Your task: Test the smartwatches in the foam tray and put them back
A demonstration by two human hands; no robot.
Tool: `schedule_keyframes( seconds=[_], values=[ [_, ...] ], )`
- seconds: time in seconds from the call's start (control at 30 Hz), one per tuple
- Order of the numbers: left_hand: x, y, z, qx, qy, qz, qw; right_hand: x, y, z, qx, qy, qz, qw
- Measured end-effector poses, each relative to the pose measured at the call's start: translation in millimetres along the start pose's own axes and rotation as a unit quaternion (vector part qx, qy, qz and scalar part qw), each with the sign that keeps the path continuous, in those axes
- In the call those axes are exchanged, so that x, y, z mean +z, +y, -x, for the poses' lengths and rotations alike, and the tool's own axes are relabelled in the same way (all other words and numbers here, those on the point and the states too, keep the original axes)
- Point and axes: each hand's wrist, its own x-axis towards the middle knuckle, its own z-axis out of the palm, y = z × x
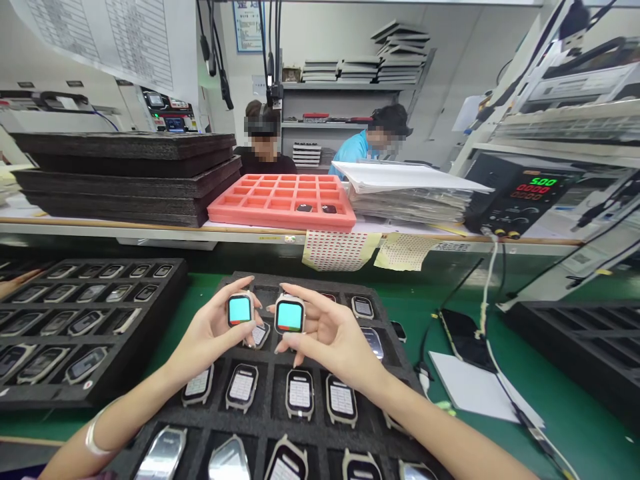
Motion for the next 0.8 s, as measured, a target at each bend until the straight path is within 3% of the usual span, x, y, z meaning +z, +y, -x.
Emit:
schedule_keyframes(
  seconds=[0.2,0.27,0.4,0.47,0.57,0.63,0.8],
  values=[
    [-7,2,-2,0.009,0.014,-0.021,1.000,-5,9,-14,0.000,-0.023,0.043,0.999],
    [-13,1,-3,0.007,0.011,-0.036,0.999,-10,17,-29,-0.010,-0.044,0.114,0.993],
    [-36,-4,-13,0.009,-0.020,-0.106,0.994,-20,37,-69,-0.085,-0.072,0.367,0.923],
    [-49,-8,-21,0.033,-0.033,-0.246,0.968,-22,47,-88,-0.107,-0.073,0.427,0.895],
    [-66,-13,-35,0.080,-0.024,-0.455,0.887,-21,58,-105,-0.128,-0.086,0.485,0.861],
    [-74,-17,-43,0.092,-0.022,-0.499,0.861,-21,62,-108,-0.138,-0.096,0.522,0.836],
    [-88,-23,-57,0.087,-0.049,-0.538,0.837,-29,58,-103,-0.153,-0.116,0.576,0.794]
  ],
)
